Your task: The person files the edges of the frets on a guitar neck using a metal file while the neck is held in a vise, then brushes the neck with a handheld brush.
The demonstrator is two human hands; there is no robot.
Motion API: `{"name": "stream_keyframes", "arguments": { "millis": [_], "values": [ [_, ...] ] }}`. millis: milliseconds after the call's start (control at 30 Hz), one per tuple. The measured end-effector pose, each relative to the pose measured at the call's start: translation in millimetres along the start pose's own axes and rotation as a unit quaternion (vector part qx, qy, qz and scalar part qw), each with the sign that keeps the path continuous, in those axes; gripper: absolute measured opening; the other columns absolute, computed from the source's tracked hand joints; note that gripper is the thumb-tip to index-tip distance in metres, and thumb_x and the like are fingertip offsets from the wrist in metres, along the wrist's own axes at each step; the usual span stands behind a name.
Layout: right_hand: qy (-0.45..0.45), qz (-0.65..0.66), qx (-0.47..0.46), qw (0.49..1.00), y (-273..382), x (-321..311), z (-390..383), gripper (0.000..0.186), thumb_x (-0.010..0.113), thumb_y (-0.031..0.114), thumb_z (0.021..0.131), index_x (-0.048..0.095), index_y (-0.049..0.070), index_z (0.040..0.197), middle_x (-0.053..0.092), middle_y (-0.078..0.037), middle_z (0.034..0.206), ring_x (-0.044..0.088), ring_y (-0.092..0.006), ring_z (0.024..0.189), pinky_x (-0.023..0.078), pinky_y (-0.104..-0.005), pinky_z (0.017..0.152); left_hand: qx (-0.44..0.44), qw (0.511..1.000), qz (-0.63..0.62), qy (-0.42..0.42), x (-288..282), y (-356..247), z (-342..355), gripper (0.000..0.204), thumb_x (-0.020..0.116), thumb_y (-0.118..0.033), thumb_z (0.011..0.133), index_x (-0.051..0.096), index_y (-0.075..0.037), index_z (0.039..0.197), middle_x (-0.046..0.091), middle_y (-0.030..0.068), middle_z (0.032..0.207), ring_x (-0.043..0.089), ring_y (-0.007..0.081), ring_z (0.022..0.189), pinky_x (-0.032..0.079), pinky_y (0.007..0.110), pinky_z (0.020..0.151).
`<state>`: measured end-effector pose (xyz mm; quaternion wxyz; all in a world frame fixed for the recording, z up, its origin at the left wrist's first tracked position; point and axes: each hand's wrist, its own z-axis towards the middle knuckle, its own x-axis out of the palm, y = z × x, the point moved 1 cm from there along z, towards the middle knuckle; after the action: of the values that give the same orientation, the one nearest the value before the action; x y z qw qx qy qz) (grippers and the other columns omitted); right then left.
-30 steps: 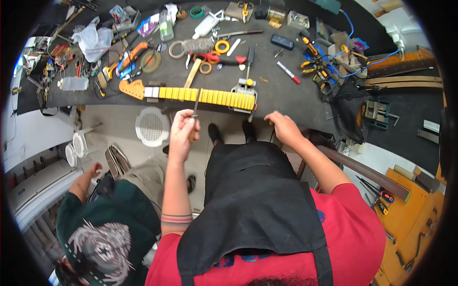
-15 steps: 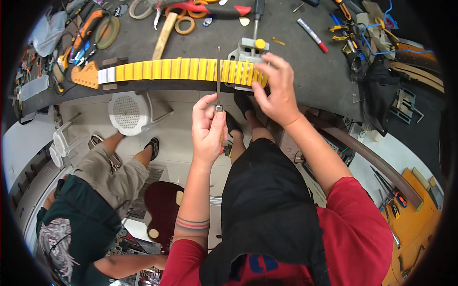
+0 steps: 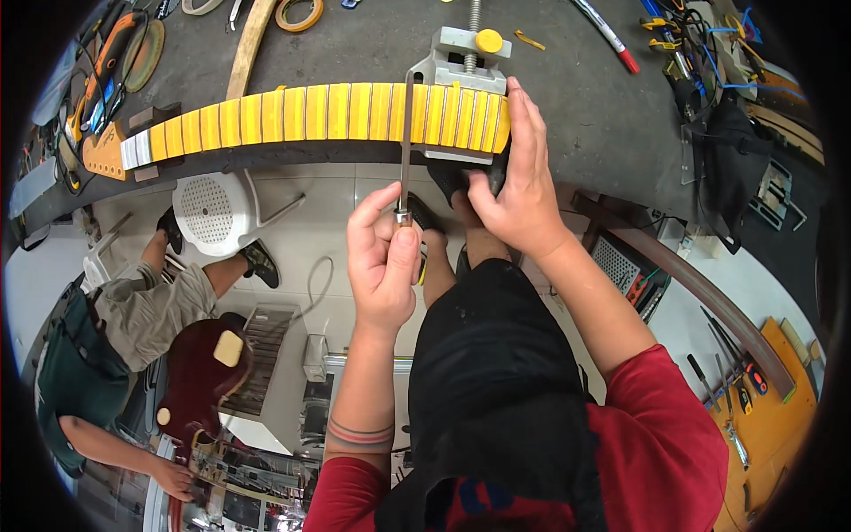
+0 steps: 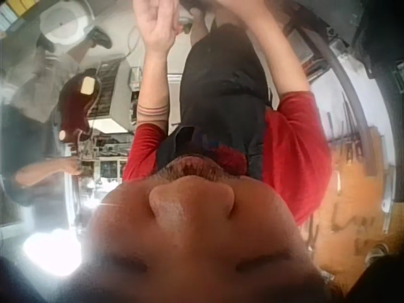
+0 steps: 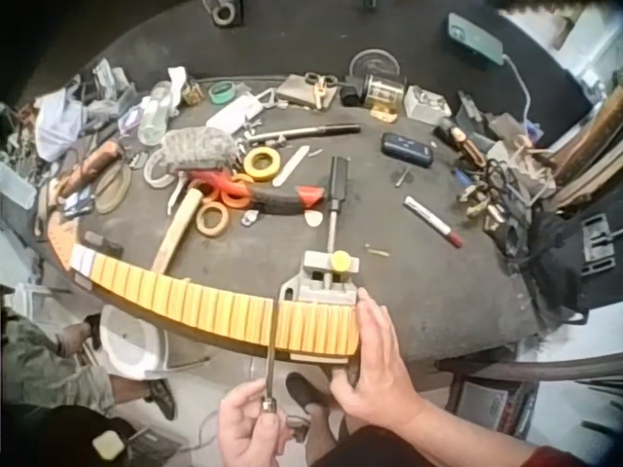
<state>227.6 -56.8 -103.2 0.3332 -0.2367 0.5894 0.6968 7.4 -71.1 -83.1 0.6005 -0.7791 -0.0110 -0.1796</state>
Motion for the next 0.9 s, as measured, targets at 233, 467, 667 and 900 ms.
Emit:
{"name": "stream_keyframes", "arguments": {
  "millis": [233, 467, 667, 900],
  "values": [
    [0.015, 0.059, 0.007, 0.998, 6.1, -4.2, 2.6, 0.111, 0.077, 0.006, 0.081, 0.016, 0.001, 0.173, 0.03, -0.026, 0.174, 0.034, -0.0463, 0.16, 0.028, -0.0511, 0.132, 0.009, 1.0, 0.005, 0.01, -0.7, 8.3, -5.1, 0.049, 0.055, -0.021, 0.116, 0.039, -0.001, 0.158, 0.055, 0.0039, 0.073, 0.042, 0.0062, 0.056, 0.035, 0.023, 0.05],
    [-0.084, 0.074, -0.002, 0.994, 3.3, -28.9, -61.1, 0.052, 0.072, 0.001, 0.085, 0.062, -0.001, 0.136, 0.065, -0.016, 0.131, 0.063, -0.0336, 0.12, 0.046, -0.0473, 0.111, 0.0, 1.0, -0.005, -0.007, -1.7, 16.5, -16.4, 0.05, 0.056, -0.022, 0.116, 0.04, -0.001, 0.158, 0.058, 0.0062, 0.074, 0.045, 0.0071, 0.055, 0.037, 0.022, 0.05],
    [0.141, 0.252, 0.456, 0.842, -59.6, 36.1, -106.4, 0.02, 0.059, 0.006, 0.104, 0.073, -0.001, 0.117, 0.074, -0.007, 0.112, 0.067, -0.0203, 0.11, 0.05, -0.041, 0.103, 0.012, 1.0, 0.003, -0.016, -8.4, 15.7, -14.9, 0.052, 0.058, -0.023, 0.115, 0.041, -0.001, 0.158, 0.057, 0.0065, 0.073, 0.046, 0.0089, 0.055, 0.038, 0.023, 0.049],
    [-0.22, 0.279, 0.642, 0.679, -218.3, 107.4, -88.0, 0.02, 0.06, 0.006, 0.103, 0.073, 0.0, 0.116, 0.074, -0.008, 0.111, 0.068, -0.0218, 0.109, 0.05, -0.0414, 0.101, 0.008, 1.0, -0.013, -0.026, -4.0, 21.7, -20.4, 0.053, 0.06, -0.025, 0.114, 0.039, -0.003, 0.158, 0.057, 0.0087, 0.076, 0.049, 0.012, 0.057, 0.039, 0.024, 0.05]
  ]
}}
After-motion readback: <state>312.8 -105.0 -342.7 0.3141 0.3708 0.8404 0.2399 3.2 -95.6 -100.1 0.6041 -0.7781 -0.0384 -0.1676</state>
